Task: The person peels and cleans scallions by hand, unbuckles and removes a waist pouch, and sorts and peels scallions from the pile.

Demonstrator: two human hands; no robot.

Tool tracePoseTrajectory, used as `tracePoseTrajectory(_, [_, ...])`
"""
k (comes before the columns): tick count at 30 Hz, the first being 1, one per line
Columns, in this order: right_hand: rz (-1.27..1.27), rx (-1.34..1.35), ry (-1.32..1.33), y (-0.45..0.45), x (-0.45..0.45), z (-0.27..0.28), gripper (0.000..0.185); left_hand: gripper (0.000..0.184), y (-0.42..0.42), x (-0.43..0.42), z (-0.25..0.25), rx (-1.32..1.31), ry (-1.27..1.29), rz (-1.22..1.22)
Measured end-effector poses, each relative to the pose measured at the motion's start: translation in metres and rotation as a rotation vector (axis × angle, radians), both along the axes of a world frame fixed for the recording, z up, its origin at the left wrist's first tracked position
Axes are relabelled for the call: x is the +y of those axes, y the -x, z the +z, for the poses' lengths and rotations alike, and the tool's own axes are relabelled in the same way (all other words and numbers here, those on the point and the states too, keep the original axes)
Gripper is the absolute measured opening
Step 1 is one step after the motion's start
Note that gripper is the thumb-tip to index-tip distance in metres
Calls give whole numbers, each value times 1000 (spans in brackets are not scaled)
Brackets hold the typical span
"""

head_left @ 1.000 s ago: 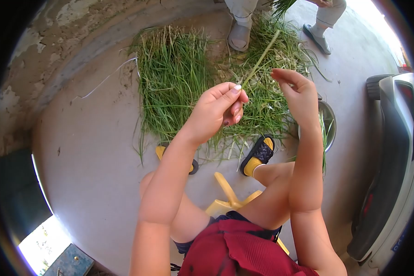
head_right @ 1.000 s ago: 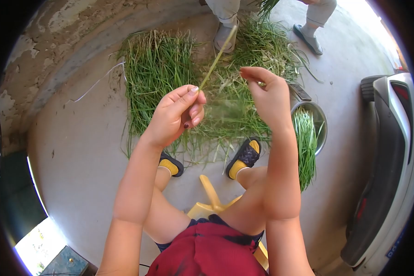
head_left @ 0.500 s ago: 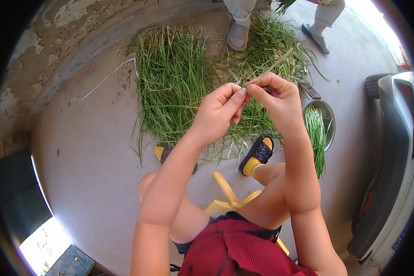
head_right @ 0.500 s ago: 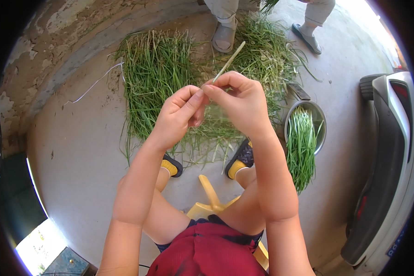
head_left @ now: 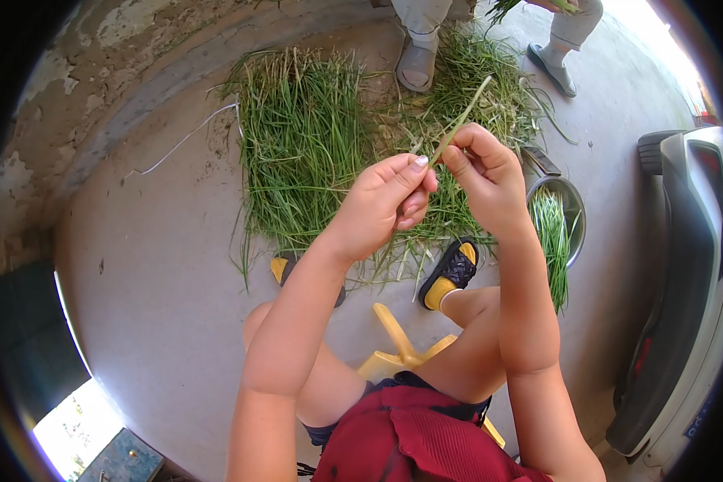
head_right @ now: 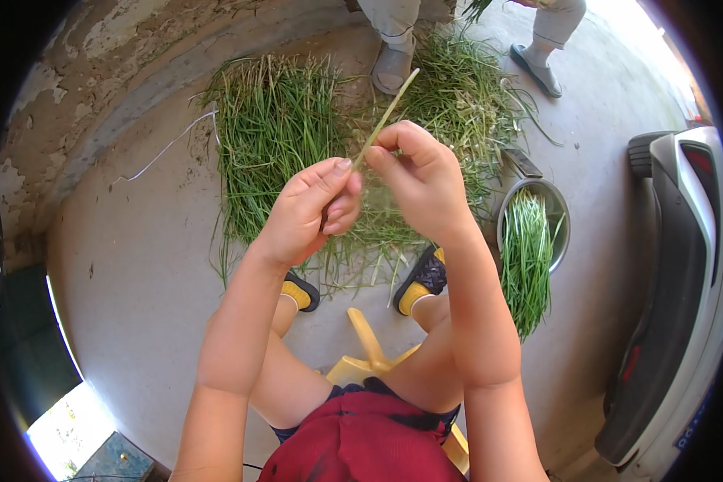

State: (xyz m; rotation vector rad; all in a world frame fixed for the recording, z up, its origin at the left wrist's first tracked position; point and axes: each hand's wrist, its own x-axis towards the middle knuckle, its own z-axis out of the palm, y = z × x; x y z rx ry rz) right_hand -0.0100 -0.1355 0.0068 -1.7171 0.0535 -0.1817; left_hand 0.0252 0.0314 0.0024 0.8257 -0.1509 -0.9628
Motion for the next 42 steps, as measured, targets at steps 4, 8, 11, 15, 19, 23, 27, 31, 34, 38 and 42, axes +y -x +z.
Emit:
tracePoseTrajectory(4, [-91, 15, -152, 0, 2, 9, 5, 25, -2, 1, 0, 7, 22, -4])
tracePoseTrajectory(8, [-200, -48, -391, -6, -19, 6, 11, 26, 0, 1, 3, -26, -54, 14])
tracePoseTrajectory(11, [-334, -104, -472, -9, -37, 4, 11, 25, 1, 1, 1, -41, -58, 2])
tracePoseTrajectory(15, [-680, -135, -575, -11, -73, -1, 13, 24, -1, 3, -1, -60, -47, -11])
tracePoseTrajectory(19, [-589, 67, -332, -7, -82, -7, 12, 21, 1, -1, 3, -153, -175, 114])
tracePoseTrajectory(23, [-300, 112, -25, 0, -34, 9, 22, 17, 0, -5, -4, -441, -402, 222])
tracePoseTrajectory(27, [-88, 96, -138, 3, -14, 16, 23, 14, 2, -6, -6, -529, -461, 239])
tracePoseTrajectory(31, [-155, 139, -149, 2, -1, 13, 18, 13, 4, -6, -5, -608, -488, 242])
tracePoseTrajectory(34, [-196, 180, -171, 0, 4, 12, 14, 12, 5, -9, -2, -626, -511, 288])
tracePoseTrajectory(38, [-136, 179, -265, -1, 1, 8, 15, 12, 6, -9, 0, -565, -456, 254])
tracePoseTrajectory(42, [-107, 193, -313, -1, 2, 7, 16, 14, 5, -8, 0, -391, -355, 226])
